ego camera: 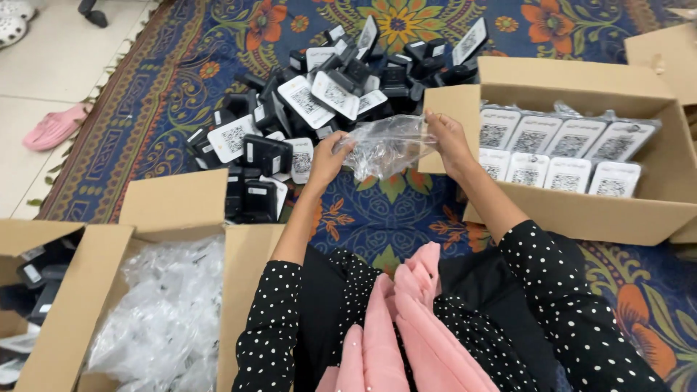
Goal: The person places small black electronic devices into individual plastic bags and then into a cardboard shipping box.
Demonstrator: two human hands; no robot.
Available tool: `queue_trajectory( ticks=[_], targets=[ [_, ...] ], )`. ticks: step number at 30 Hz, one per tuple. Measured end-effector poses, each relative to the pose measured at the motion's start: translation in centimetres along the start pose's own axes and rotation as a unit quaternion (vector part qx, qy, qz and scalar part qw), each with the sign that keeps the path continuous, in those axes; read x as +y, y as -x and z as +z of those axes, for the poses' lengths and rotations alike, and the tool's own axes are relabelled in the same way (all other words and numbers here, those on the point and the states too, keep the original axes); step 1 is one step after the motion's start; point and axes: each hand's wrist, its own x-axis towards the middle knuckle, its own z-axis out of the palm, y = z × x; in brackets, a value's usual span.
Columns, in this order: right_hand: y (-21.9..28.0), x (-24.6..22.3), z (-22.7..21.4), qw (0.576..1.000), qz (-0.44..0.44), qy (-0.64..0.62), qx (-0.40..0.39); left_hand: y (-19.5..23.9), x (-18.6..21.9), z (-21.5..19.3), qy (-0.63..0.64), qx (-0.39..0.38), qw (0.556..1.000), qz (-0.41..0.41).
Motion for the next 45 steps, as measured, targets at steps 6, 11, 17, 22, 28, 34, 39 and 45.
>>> queue_trajectory(
  ticks=[6,11,17,22,28,34,39,45],
  targets=[
    [2.9,-1.4,-3.0,0.984,0.038,0.016,-0.171,-1.0,1.0,3.4,0.043,-0.041,0.998,-0.001],
    [6.7,-5.8,-0.2,0.972,0.15,-0.069,-0.166,-0.8,1.0,1.7,0.029,-0.029,0.999,-0.016],
    [6.8,-2.5,-0.5,0.849,0.158,-0.429,-0.265,0.2,3.1,0.9,0.14,-0.043,0.986,-0.084],
    [5.5,0.7,0.3,0.9,0.103,-0.264,-0.332,-0.3,5.0,2.2,0.143,-0.07,0.985,-0.071],
    [7.1,-3.9,2.5,0.879,0.163,-0.246,-0.375,-0.3,7.7,3.0,-0.087,0.04,0.991,0.093],
    [7.9,-5.1,2.4,0.882,0.042,-0.194,-0.428,-1.3,7.2,4.9,-0.127,0.152,0.975,0.103],
    [8.1,-4.5,2.6,0.897,0.067,-0.178,-0.399,-3.0,4.5,6.0,-0.053,0.047,0.991,-0.111],
    [8.9,-6.4,4.1,0.882,0.114,-0.184,-0.419,-1.5,7.2,6.2,-0.056,0.048,0.997,0.002]
  ],
)
